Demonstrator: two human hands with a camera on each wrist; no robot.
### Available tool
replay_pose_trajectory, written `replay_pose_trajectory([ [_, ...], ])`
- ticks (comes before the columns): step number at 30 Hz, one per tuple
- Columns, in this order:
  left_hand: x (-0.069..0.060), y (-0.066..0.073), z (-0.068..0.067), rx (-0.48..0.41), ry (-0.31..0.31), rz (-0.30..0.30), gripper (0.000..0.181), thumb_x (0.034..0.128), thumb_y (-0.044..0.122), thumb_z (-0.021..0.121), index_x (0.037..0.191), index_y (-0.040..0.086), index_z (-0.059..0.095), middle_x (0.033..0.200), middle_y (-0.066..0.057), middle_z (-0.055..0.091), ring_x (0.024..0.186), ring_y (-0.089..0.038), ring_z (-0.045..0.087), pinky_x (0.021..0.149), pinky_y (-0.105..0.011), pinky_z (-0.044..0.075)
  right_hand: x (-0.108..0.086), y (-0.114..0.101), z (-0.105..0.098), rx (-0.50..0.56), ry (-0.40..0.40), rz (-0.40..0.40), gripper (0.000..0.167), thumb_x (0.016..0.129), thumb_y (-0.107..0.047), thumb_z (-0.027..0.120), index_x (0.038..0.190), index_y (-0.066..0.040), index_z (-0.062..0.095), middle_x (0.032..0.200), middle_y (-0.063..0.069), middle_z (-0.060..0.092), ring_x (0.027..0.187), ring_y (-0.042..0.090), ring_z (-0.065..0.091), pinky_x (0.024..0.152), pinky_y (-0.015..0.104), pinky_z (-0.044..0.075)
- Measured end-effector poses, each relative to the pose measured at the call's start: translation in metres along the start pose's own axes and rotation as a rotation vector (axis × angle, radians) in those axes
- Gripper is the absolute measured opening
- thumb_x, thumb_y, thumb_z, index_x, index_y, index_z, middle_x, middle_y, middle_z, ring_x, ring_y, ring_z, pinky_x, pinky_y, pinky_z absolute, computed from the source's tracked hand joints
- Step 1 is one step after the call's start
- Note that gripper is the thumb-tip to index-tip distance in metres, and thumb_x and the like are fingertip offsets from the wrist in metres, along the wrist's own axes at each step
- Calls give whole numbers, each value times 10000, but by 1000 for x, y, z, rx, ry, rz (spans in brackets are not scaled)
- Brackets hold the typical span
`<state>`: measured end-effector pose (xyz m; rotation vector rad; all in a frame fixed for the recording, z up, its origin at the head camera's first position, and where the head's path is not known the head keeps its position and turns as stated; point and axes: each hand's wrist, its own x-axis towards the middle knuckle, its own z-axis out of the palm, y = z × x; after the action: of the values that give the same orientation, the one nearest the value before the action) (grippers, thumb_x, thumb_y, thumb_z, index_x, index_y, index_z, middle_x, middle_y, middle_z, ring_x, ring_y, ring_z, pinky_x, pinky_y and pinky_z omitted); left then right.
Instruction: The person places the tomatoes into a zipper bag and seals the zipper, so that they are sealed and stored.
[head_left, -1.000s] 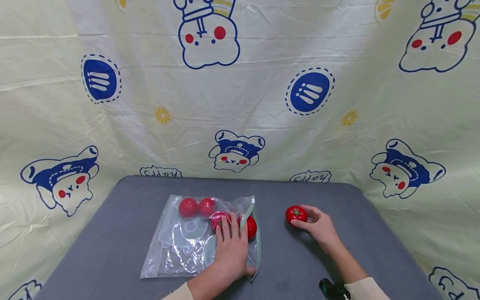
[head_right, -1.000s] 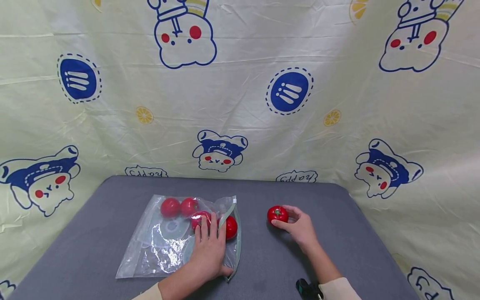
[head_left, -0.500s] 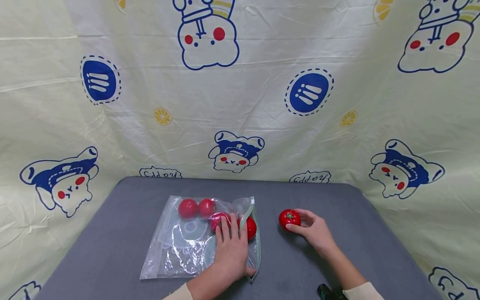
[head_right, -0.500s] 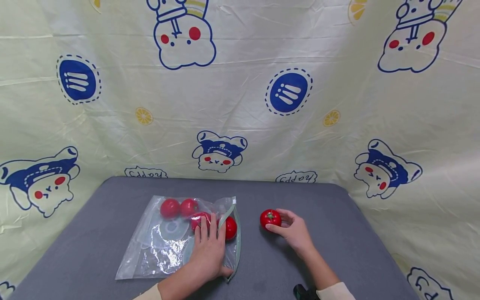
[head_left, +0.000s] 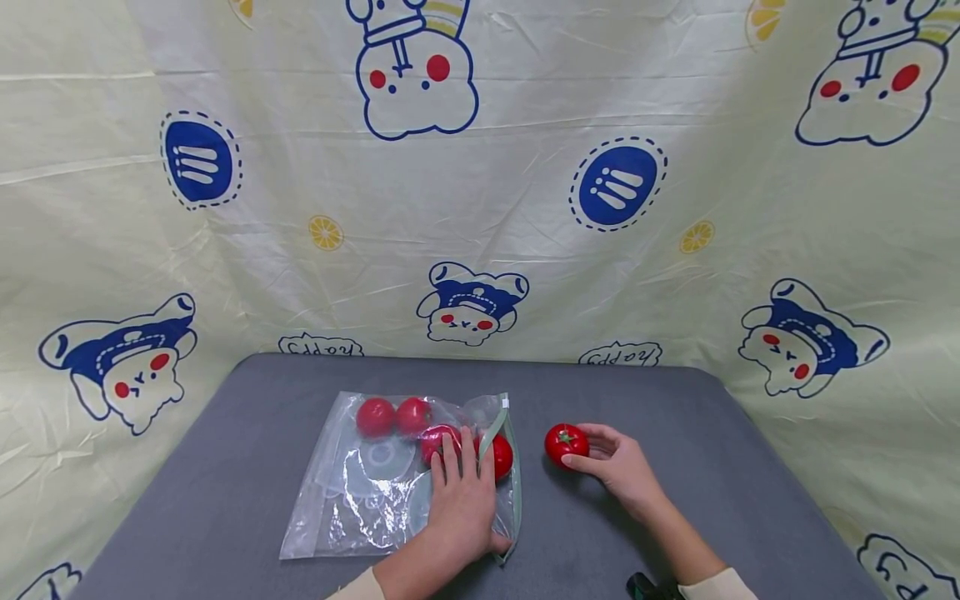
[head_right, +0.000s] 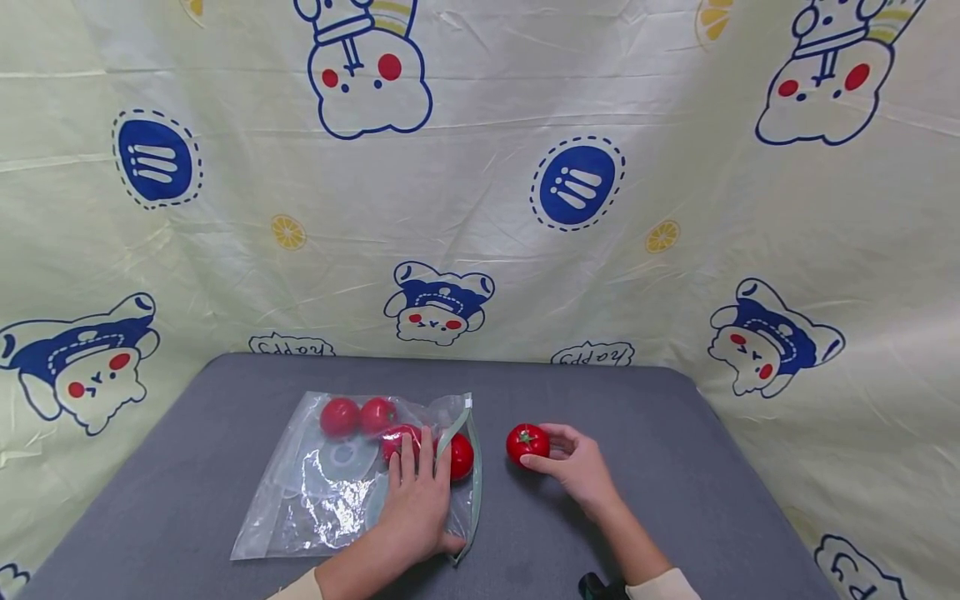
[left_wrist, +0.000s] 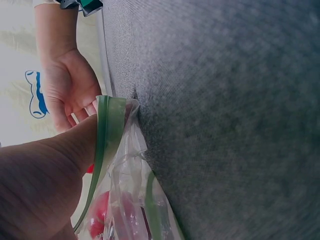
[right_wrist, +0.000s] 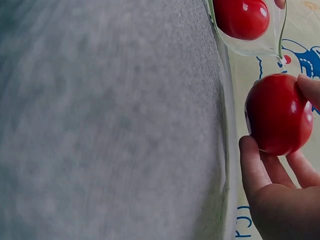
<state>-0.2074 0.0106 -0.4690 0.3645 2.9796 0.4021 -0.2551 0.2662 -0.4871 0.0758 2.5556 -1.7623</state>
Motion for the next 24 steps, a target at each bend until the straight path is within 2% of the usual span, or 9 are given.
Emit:
replay_pose_trajectory([
  [6,0,0,0,-3,-4,-4,1233,579,448,972,1583,140,328,1698,-183,155,1556,-486,111,1239,-645,211,-2,-4,5,6,-22,7,627,856,-251,848,1407,-82,601,1426,168,587,1188,282,650,886,289,587],
  [17,1,1,0,-2,-9,-14,1242,575,441,974,1588,146,319,1699,-178,153,1559,-481,108,1242,-641,209,-4,-11,14,32,-29,-11,606,814,-198,882,1346,-49,634,1337,190,657,1105,267,692,894,319,602],
  [24,0,1,1,9,-5,-17,1244,577,469,970,1589,149,321,1700,-180,154,1559,-483,109,1243,-638,209,-4,-11,18,55,-72,-21,601,830,-181,865,1357,-35,615,1340,188,674,1124,267,697,937,351,599],
])
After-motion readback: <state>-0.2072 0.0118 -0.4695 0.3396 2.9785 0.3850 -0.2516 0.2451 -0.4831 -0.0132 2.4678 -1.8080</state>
